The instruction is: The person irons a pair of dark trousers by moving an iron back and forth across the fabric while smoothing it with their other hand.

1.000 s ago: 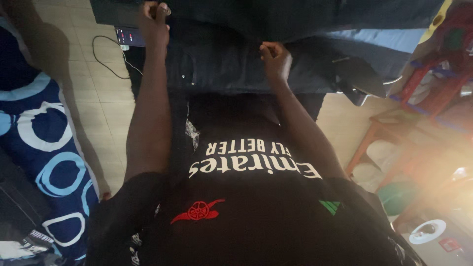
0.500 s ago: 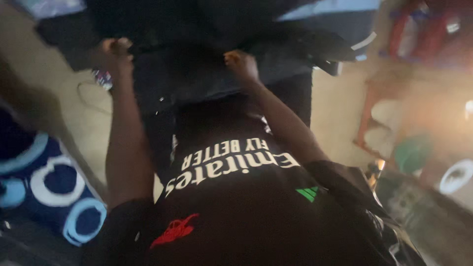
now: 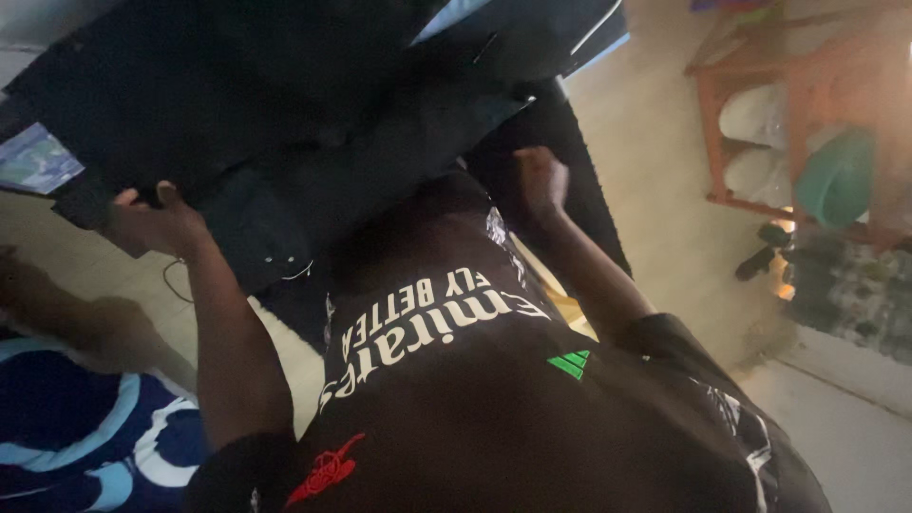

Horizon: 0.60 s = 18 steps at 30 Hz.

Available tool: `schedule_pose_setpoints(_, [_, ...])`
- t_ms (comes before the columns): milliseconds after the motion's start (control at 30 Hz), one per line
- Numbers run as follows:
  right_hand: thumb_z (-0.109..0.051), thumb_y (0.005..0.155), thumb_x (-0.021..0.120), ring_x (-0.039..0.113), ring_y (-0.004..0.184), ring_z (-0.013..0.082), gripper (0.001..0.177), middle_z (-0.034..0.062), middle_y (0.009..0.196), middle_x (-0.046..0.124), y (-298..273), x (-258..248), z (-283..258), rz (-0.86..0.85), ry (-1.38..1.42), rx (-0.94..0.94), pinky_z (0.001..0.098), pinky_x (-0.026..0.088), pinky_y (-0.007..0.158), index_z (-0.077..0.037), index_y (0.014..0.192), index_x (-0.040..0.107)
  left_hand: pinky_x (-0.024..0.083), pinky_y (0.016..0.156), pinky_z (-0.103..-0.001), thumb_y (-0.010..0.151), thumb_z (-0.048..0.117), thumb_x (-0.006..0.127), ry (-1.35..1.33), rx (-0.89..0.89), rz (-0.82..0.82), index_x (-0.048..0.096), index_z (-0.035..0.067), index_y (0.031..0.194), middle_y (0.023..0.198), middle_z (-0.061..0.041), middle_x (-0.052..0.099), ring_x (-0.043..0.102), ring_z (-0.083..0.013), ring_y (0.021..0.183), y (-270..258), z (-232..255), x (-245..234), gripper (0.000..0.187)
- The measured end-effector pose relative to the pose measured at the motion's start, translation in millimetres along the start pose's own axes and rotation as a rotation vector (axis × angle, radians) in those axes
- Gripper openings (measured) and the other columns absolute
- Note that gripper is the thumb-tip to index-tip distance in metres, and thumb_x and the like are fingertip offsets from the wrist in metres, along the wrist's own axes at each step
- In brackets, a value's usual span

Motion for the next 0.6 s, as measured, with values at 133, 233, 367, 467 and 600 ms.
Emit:
schedule_pose_setpoints(133, [-0.022, 0.104, 0.066, 0.067, 0.077, 0.0207, 0.02, 0.0128, 0.085, 0.073, 79.2, -55.3, 84.3, 0.365, 0.028, 0.044, 0.0384, 0.052, 0.071, -0.003, 0.1, 0.072, 0.052, 0.067, -0.032, 0.114, 0.068, 0.044, -0.277, -0.021, -0.161, 0.062, 0.007, 0.109, 0.087, -0.002, 0.061, 0.06, -0.0132, 0.075, -30.6, 71.8, -11.5, 0.064])
schedule_pose_setpoints(233, [-0.026, 0.106, 0.07, 0.051, 0.071, 0.0177, 0.034, 0.0079, 0.077, 0.055, 158.6, -65.7, 105.9, 0.46, 0.247, 0.038, 0.0388, 0.045, 0.066, 0.0, 0.087, 0.061, 0.048, 0.061, -0.031, 0.116, 0.064, 0.047, -0.288, -0.105, -0.411, 0.065, 0.009, 0.104, 0.081, -0.001, 0.058, 0.056, -0.0139, 0.068, -68.9, 143.9, -5.7, 0.059])
schedule_pose_setpoints(367, [-0.025, 0.099, 0.071, 0.057, 0.067, 0.0127, 0.024, 0.0015, 0.073, 0.058, 285.0, -55.1, 46.0, 0.183, 0.554, 0.002, 0.031, 0.049, 0.058, -0.007, 0.084, 0.063, 0.049, 0.056, -0.03, 0.105, 0.057, 0.063, -0.656, -0.538, -0.415, 0.064, 0.007, 0.099, 0.077, -0.003, 0.059, 0.058, -0.0137, 0.065, -96.7, 228.4, 30.2, 0.051])
schedule_pose_setpoints(467, [-0.026, 0.101, 0.073, 0.062, 0.066, 0.013, 0.025, 0.0041, 0.079, 0.063, 348.3, -35.5, 12.4, -0.216, 0.917, -0.096, 0.0281, 0.05, 0.055, -0.006, 0.09, 0.064, 0.05, 0.051, -0.029, 0.103, 0.047, 0.067, -0.915, -0.912, -0.474, 0.063, 0.005, 0.102, 0.076, -0.003, 0.059, 0.059, -0.0124, 0.061, -126.9, 258.8, 36.1, 0.043])
schedule_pose_setpoints(600, [-0.026, 0.094, 0.071, 0.07, 0.071, 0.0188, 0.029, 0.0084, 0.092, 0.07, 419.7, 2.6, -20.4, -0.409, 1.056, 0.196, 0.0322, 0.056, 0.057, -0.005, 0.112, 0.065, 0.051, 0.048, -0.026, 0.104, 0.039, 0.067, -0.904, -1.207, -0.438, 0.063, 0.001, 0.107, 0.078, -0.004, 0.062, 0.062, -0.0119, 0.061, -126.8, 276.6, 30.5, 0.039])
Point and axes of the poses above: each hand's wrist, its own y-axis towards the middle knuckle, its own x-axis out of the palm, z = x × y, the point moved 1 cm from there along y, towards the middle knuckle
